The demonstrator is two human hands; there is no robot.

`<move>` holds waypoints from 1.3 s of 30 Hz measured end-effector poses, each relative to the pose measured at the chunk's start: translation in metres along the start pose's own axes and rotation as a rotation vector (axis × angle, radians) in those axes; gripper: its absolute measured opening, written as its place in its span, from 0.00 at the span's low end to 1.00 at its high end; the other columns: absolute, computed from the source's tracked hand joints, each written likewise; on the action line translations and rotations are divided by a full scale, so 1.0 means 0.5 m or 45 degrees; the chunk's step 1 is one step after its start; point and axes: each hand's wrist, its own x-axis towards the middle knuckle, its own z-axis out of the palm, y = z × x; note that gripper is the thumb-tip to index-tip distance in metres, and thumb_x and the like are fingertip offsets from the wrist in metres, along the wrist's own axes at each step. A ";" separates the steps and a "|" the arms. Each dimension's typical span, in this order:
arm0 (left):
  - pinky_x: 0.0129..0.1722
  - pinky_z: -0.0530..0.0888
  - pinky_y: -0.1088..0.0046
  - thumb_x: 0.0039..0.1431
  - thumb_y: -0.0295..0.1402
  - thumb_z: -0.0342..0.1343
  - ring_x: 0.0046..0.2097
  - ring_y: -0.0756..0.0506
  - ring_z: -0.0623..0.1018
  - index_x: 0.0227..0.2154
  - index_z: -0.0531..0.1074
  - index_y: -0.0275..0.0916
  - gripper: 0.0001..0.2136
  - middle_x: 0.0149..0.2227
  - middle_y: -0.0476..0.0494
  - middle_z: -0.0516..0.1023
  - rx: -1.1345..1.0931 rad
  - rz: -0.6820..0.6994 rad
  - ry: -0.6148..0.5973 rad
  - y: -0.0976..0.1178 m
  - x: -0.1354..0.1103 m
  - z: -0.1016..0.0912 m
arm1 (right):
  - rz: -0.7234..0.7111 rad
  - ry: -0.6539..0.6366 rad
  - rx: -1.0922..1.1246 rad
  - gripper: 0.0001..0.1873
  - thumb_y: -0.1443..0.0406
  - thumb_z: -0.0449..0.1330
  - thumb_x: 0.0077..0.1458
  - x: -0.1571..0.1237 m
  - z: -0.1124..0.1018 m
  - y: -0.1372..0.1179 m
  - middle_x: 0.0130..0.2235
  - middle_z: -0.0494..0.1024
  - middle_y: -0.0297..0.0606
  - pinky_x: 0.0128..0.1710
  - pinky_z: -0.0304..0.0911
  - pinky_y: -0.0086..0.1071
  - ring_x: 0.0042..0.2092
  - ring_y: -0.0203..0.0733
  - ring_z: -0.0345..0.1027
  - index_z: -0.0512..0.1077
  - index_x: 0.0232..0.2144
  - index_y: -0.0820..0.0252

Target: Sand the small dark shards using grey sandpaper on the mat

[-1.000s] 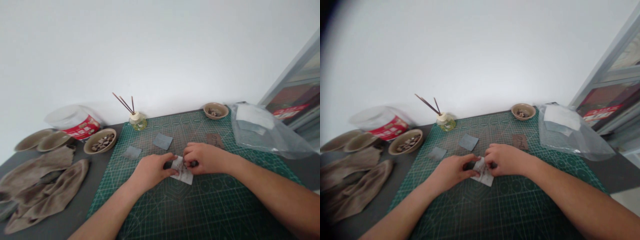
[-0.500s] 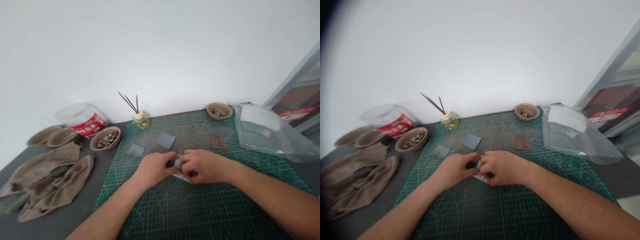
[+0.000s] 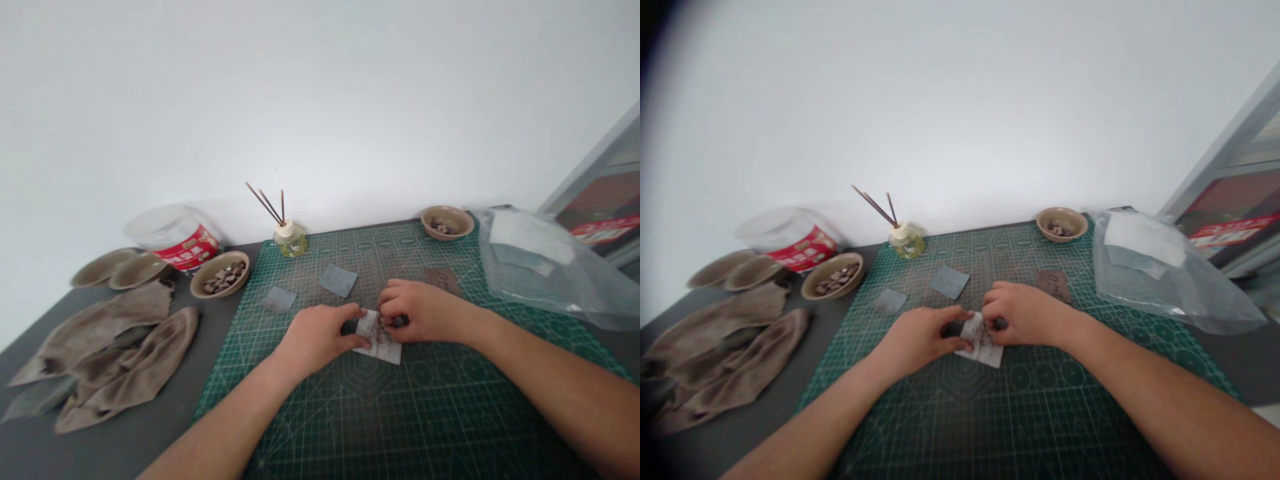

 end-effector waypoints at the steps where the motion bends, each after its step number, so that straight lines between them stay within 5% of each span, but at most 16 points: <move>1: 0.29 0.62 0.73 0.54 0.54 0.57 0.35 0.43 0.78 0.51 0.71 0.55 0.23 0.33 0.49 0.80 0.004 -0.009 -0.004 0.000 0.001 0.000 | -0.001 0.013 -0.020 0.04 0.67 0.63 0.52 0.003 0.002 0.001 0.33 0.74 0.35 0.40 0.58 0.33 0.37 0.39 0.63 0.72 0.26 0.59; 5: 0.30 0.63 0.72 0.54 0.53 0.58 0.35 0.42 0.78 0.47 0.73 0.52 0.20 0.33 0.49 0.80 0.019 -0.011 -0.007 0.000 0.002 0.000 | -0.095 -0.001 -0.029 0.04 0.66 0.62 0.54 0.013 0.009 -0.002 0.33 0.74 0.34 0.40 0.57 0.33 0.39 0.40 0.63 0.73 0.27 0.58; 10: 0.30 0.64 0.72 0.53 0.53 0.58 0.36 0.42 0.79 0.51 0.71 0.55 0.22 0.33 0.49 0.80 -0.001 -0.023 -0.004 0.001 0.001 0.000 | 0.027 0.047 -0.108 0.05 0.66 0.63 0.52 0.006 0.005 -0.007 0.32 0.73 0.36 0.39 0.57 0.33 0.37 0.40 0.62 0.73 0.25 0.59; 29: 0.29 0.62 0.73 0.54 0.50 0.59 0.35 0.43 0.78 0.51 0.71 0.55 0.21 0.34 0.49 0.80 -0.002 -0.016 -0.018 0.002 0.005 -0.003 | -0.006 0.019 -0.151 0.03 0.64 0.64 0.50 0.005 0.009 -0.013 0.32 0.73 0.35 0.35 0.57 0.33 0.37 0.41 0.62 0.74 0.27 0.57; 34: 0.29 0.62 0.74 0.55 0.47 0.59 0.34 0.44 0.77 0.48 0.72 0.52 0.18 0.33 0.50 0.79 -0.046 0.022 0.006 0.000 0.004 -0.002 | 0.063 0.192 -0.146 0.07 0.62 0.62 0.55 0.016 0.021 -0.013 0.33 0.73 0.38 0.38 0.58 0.33 0.39 0.42 0.63 0.72 0.28 0.60; 39: 0.30 0.65 0.75 0.60 0.37 0.56 0.31 0.48 0.75 0.51 0.68 0.47 0.16 0.30 0.52 0.75 -0.266 0.113 0.121 0.000 -0.001 -0.005 | 0.254 0.411 0.316 0.09 0.62 0.64 0.53 0.017 0.019 -0.021 0.30 0.72 0.31 0.34 0.58 0.29 0.33 0.36 0.64 0.70 0.32 0.60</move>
